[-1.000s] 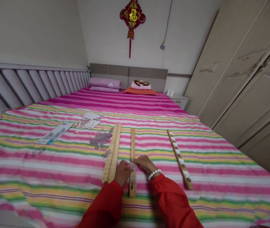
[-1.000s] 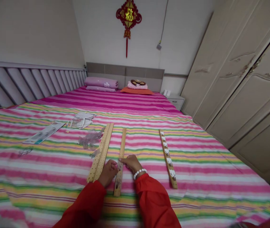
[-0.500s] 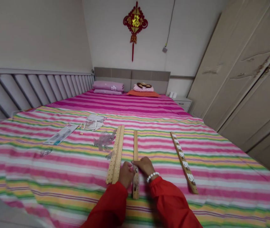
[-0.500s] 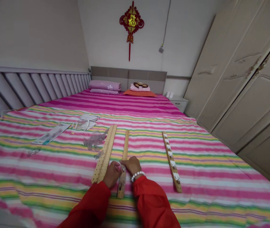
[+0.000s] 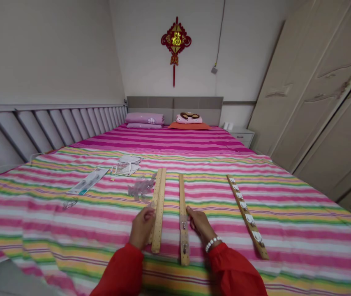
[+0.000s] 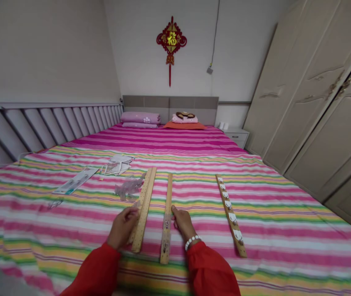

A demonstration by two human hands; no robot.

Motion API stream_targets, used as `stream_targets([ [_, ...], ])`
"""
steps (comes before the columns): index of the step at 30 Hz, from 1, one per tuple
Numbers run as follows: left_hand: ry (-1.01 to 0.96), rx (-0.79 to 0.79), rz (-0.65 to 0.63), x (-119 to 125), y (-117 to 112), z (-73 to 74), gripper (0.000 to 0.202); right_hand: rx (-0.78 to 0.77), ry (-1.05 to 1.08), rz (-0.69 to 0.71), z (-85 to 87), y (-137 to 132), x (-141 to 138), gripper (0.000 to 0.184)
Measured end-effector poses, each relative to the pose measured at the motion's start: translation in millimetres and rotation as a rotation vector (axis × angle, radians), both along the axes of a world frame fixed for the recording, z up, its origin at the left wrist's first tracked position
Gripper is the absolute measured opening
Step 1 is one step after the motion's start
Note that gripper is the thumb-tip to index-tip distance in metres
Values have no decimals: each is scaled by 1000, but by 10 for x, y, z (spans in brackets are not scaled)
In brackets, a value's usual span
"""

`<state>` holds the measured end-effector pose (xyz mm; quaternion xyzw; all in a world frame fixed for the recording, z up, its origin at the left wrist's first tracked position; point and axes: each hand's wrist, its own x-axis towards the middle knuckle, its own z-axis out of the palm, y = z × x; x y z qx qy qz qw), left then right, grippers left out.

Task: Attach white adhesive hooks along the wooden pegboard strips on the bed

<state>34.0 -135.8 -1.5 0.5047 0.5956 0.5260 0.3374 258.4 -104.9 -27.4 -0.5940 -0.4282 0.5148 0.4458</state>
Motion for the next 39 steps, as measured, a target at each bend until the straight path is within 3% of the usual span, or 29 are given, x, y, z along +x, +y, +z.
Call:
stream_targets([
  [2, 44, -3, 154, -227, 143, -40, 36, 18, 21, -8, -35, 8, 1, 53],
  [4, 98, -9, 224, -377, 263, -100, 41, 30, 27, -11, -70, 21, 2, 52],
  [10, 94, -44, 161, -427, 326, -129, 34, 78, 65, -24, -120, 16, 16, 48],
  [17, -255, -28, 59, -302, 98, 158, 39, 145, 95, -43, -101, -44, 20, 44],
  [21, -590, -126, 34, -97, -52, 423, 23, 171, 152, -49, -61, -78, 35, 42],
  [23, -783, -198, 51, 25, -125, 547, 14, 182, 207, -65, -18, -106, 48, 41],
  [28, -1039, -326, -13, 268, -265, 712, 24, 289, 375, -117, 204, -276, 52, 35],
  [30, -1090, -368, -18, 346, -300, 726, 24, 334, 411, -73, 342, -387, 30, 32],
  [35, -1183, -394, 17, 557, -351, 708, 25, 367, 392, 110, 634, -632, -60, 43],
  [37, -1181, -411, 3, 637, -373, 689, 26, 408, 367, 120, 692, -682, -91, 47],
  [39, -1168, -439, -30, 702, -399, 665, 26, 465, 324, 97, 725, -706, -107, 40],
])
